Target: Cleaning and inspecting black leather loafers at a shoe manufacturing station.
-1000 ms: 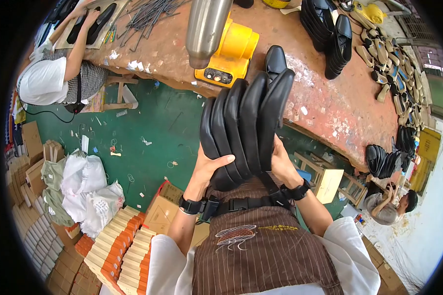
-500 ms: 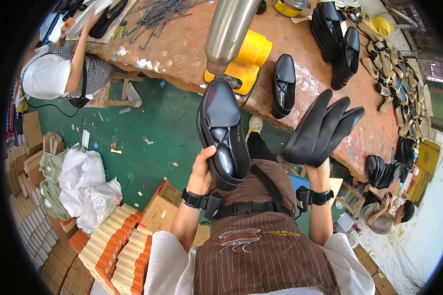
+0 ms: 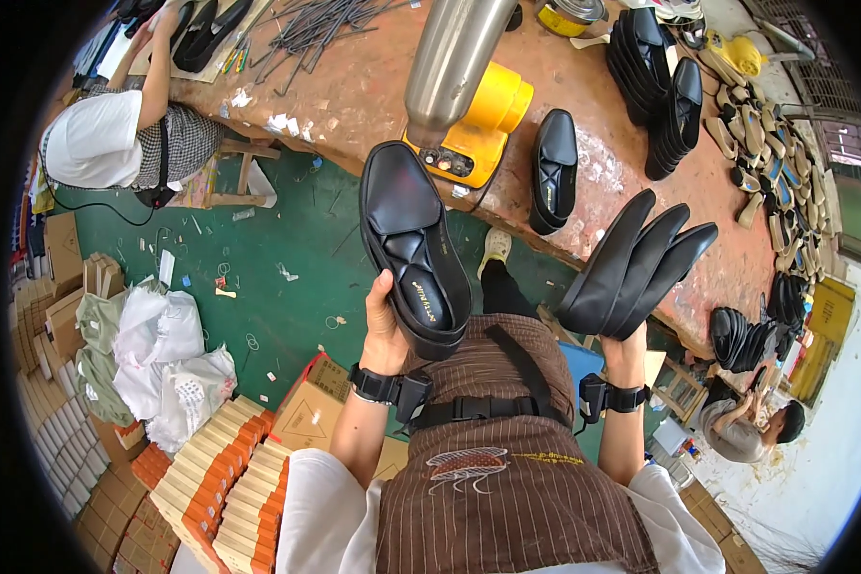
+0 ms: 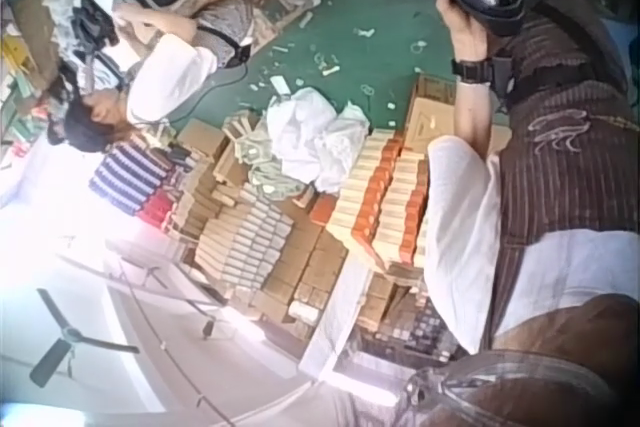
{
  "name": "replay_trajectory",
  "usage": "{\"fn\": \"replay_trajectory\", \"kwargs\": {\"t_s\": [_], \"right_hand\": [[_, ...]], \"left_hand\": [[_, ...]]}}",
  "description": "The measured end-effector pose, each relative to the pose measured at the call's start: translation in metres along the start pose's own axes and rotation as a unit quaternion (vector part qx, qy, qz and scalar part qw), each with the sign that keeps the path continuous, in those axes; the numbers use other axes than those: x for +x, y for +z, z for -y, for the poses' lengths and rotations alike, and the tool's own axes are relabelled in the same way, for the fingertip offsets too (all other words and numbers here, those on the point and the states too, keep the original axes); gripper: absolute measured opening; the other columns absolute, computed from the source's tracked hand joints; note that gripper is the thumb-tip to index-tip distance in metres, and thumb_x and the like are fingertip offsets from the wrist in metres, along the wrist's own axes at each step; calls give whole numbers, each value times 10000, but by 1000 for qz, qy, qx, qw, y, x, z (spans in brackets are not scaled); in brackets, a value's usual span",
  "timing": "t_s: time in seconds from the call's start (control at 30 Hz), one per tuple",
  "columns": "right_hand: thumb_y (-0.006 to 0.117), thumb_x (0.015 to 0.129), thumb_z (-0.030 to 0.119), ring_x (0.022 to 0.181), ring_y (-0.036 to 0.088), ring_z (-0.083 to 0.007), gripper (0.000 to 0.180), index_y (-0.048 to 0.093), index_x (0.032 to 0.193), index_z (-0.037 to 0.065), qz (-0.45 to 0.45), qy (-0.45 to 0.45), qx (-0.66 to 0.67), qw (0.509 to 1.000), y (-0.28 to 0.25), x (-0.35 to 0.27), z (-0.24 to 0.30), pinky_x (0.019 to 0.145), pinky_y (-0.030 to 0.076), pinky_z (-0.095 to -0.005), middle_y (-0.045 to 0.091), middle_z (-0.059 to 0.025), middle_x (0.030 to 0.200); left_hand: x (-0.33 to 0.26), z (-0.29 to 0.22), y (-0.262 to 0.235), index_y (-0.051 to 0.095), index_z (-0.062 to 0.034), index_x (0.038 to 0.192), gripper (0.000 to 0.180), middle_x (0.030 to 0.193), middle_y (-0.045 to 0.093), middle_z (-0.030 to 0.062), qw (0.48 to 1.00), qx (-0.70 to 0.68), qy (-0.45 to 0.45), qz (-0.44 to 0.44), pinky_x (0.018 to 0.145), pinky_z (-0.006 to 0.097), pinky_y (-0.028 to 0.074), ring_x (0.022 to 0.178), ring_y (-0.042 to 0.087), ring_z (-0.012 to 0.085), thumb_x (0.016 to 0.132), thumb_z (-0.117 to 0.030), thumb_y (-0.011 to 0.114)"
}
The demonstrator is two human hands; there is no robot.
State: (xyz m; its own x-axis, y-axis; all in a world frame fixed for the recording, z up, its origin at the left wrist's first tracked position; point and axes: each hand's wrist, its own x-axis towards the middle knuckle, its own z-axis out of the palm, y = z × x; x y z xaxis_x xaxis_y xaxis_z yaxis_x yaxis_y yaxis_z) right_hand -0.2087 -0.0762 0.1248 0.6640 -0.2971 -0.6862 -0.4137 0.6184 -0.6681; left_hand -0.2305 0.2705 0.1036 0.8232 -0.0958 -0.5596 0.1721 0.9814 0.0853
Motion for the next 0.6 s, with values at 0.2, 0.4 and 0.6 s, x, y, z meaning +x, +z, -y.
{"fn": "replay_trajectory", "kwargs": {"t_s": [0.2, 0.4, 0.6], "right_hand": [[488, 978, 184, 1134, 572, -268, 356, 456, 1320, 91, 0, -1, -2, 1000, 1, -2, -1, 963, 481, -458, 566, -80, 1273], [516, 954, 109, 1134, 572, -268, 375, 455, 1324, 87, 57, -27, -9, 998, 12, -5, 4, 968, 483, -453, 553, -84, 1288], [458, 941, 32, 1152, 542, -238, 450, 382, 1383, 73, 44, -37, -79, 995, 97, -20, 0, 974, 468, -408, 509, -131, 1314]], "left_hand": [[14, 4, -6, 502, -13, 1259, 659, 1149, 623, 167, 999, 17, 46, 3, 871, 411, 555, 984, 649, 281, 799, -444, 695], [25, -2, -9, 521, 2, 1229, 601, 1138, 631, 176, 999, -2, 42, -7, 876, 421, 551, 980, 650, 294, 822, -409, 686], [0, 25, -15, 452, 18, 1293, 640, 1177, 600, 138, 973, 206, -2, -100, 957, 363, 480, 1041, 612, 258, 793, -271, 729]]}}
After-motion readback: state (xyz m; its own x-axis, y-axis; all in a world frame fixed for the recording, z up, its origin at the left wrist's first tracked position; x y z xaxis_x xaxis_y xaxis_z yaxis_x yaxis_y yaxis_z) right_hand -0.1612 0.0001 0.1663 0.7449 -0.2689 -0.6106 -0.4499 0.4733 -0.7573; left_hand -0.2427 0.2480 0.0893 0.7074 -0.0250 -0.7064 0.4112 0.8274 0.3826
